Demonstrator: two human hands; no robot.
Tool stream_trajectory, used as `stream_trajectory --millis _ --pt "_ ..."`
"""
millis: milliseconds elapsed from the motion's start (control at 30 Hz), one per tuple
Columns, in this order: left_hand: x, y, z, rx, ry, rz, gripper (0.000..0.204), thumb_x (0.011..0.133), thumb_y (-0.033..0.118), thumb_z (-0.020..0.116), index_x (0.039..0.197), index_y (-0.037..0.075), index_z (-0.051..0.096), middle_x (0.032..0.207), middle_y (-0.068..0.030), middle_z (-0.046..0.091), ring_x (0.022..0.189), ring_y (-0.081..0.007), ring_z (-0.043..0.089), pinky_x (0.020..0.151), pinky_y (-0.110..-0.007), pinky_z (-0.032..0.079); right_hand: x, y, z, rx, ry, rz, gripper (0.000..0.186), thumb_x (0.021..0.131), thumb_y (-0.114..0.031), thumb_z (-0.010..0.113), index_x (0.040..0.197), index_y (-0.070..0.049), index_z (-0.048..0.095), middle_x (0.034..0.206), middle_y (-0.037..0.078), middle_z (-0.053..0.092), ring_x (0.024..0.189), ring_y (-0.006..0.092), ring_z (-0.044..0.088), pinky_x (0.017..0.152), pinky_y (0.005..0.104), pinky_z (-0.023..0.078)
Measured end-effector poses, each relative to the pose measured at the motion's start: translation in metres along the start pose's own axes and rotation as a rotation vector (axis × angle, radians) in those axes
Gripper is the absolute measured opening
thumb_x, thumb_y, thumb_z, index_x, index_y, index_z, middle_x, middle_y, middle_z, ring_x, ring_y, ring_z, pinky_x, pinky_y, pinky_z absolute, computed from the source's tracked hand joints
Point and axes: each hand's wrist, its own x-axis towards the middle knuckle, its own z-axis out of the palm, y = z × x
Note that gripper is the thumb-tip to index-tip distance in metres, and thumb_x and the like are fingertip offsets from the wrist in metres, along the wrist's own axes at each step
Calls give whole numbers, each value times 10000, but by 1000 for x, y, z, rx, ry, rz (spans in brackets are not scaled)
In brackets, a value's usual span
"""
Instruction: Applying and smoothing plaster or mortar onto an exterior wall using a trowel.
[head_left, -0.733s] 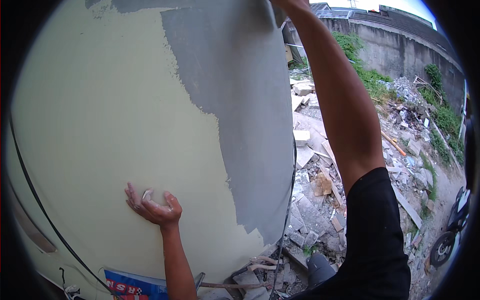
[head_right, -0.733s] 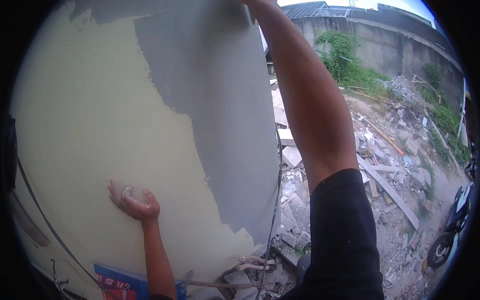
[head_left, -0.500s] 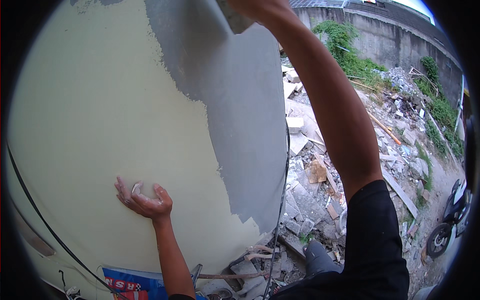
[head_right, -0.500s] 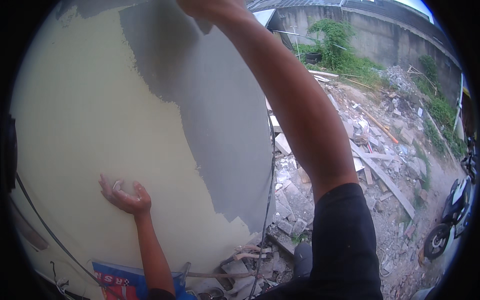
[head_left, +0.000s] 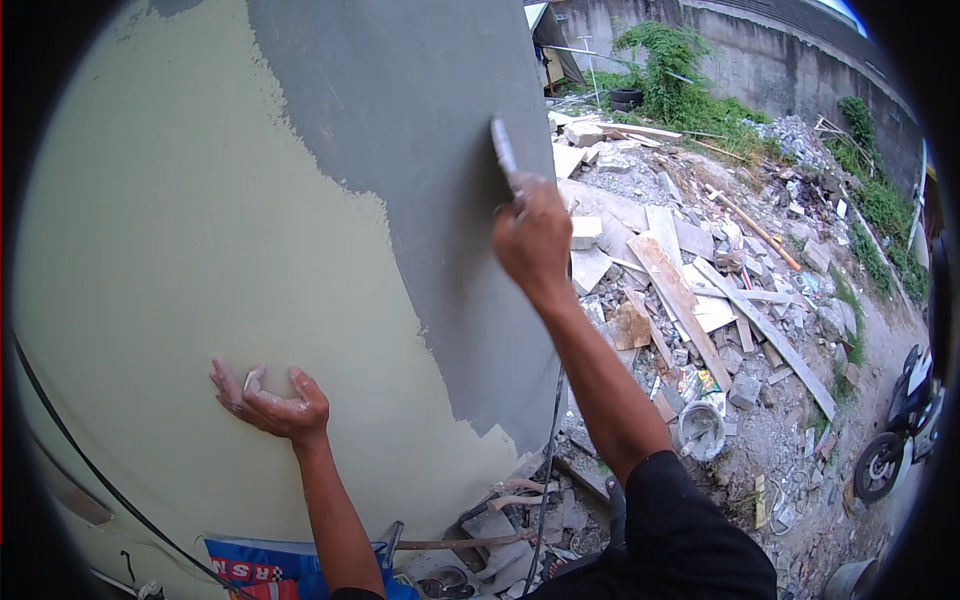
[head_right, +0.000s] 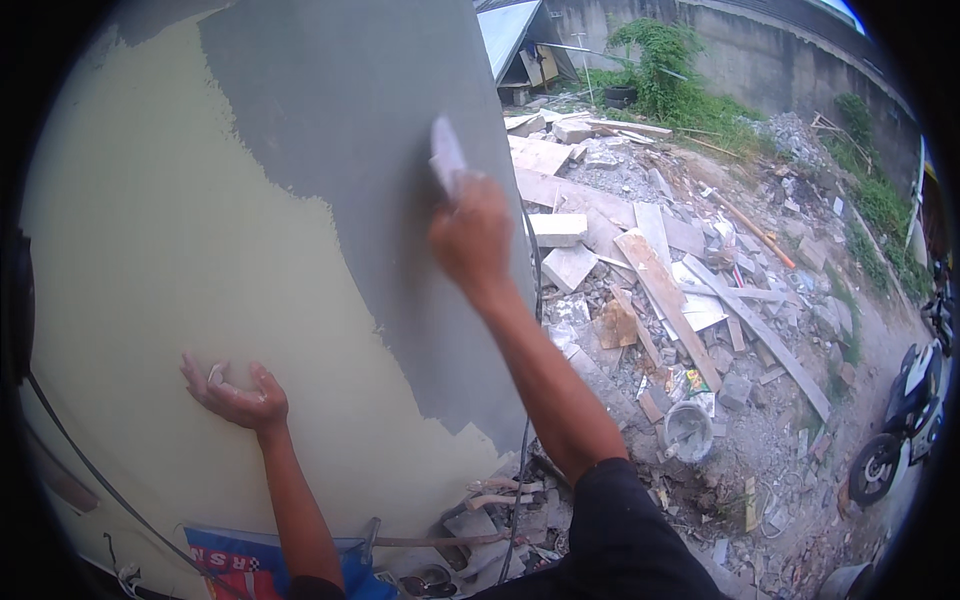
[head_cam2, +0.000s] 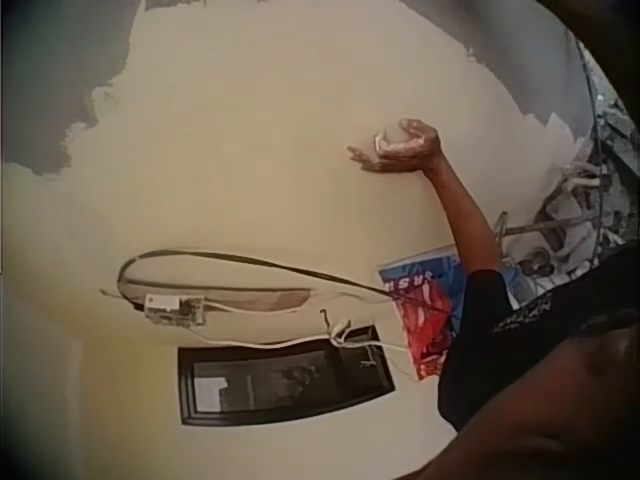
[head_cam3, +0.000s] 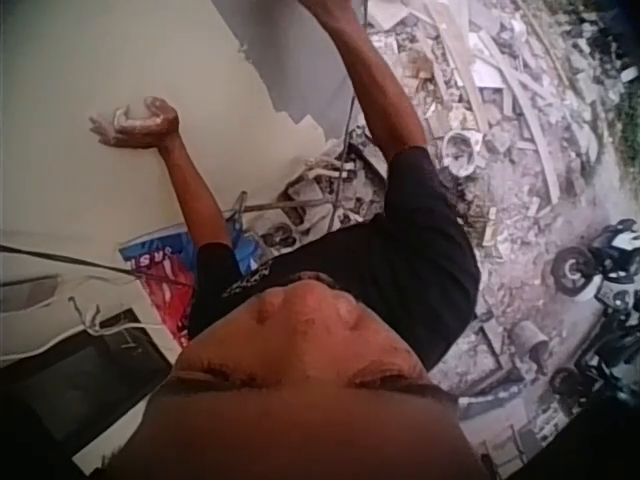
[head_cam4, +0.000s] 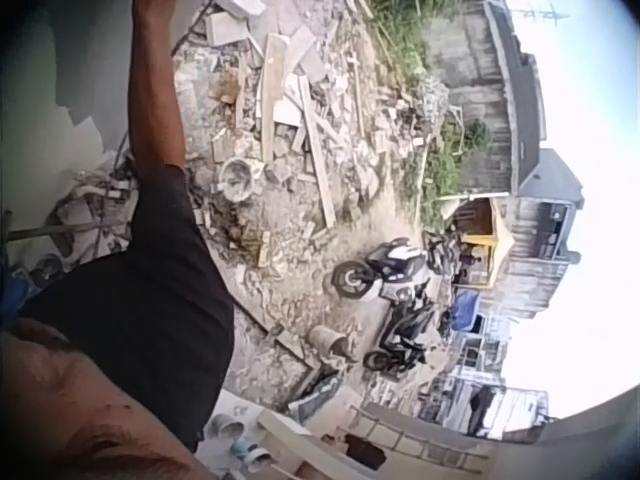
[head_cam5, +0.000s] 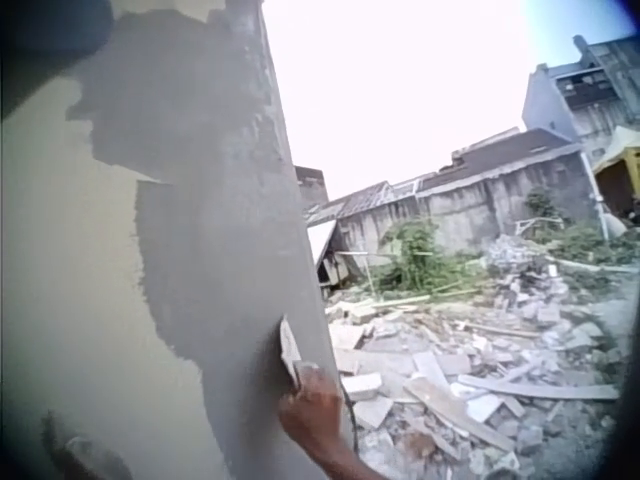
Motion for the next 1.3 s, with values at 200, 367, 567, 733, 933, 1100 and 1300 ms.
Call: stream_trajectory --millis 200,367,567,733,933,1100,1300 --pt "-4 11 3 -12 -25 2 291 851 246 562 1034 37 479 1449 -275 387 1368 -485 331 1105 -616 217 -23 -15 -54 96 -90 7 255 757 19 574 1009 37 605 961 234 627 848 412 615 767 462 504" --pt "-6 10 1 -2 -61 -11 307 825 213 581 1059 53 465 1456 -271 383 1372 -483 325 1111 -617 214 -39 62 -103 87 7 474 222 804 -73 581 960 71 646 834 213 694 753 322 685 720 395 515" --pt "-6 9 11 -30 -5 -2 308 832 275 563 1029 44 503 1435 -250 421 1357 -474 357 1093 -606 227 -170 178 -236 74 -54 903 246 808 -104 538 963 56 643 773 61 621 659 147 554 574 338 448" --pt "-7 0 13 -34 13 5 303 825 279 576 1010 44 521 1429 -244 434 1342 -468 381 1090 -593 247 -317 227 -424 -337 -30 1136 297 749 -108 526 949 64 664 795 102 668 700 210 616 629 379 464" --pt "-10 5 11 -98 -10 -7 313 805 251 600 1021 42 514 1456 -240 411 1351 -464 370 1097 -601 246 -503 161 -656 -1092 -53 1401 288 730 -149 561 855 106 609 868 286 661 860 461 641 785 504 481" --pt "-18 30 -10 -291 -51 -149 310 794 207 588 1016 4 513 1440 -291 401 1320 -482 391 1082 -574 277 -613 69 -725 -1221 -241 1587 331 774 -184 574 946 95 619 986 290 664 955 457 644 849 509 500" --pt "-128 158 -69 -976 -477 -497 294 764 94 594 1026 11 487 1216 -275 570 1125 -424 551 1000 -461 406 -723 29 -783 -1386 -168 1699 326 801 -217 568 918 74 655 993 281 679 998 421 657 874 486 516"
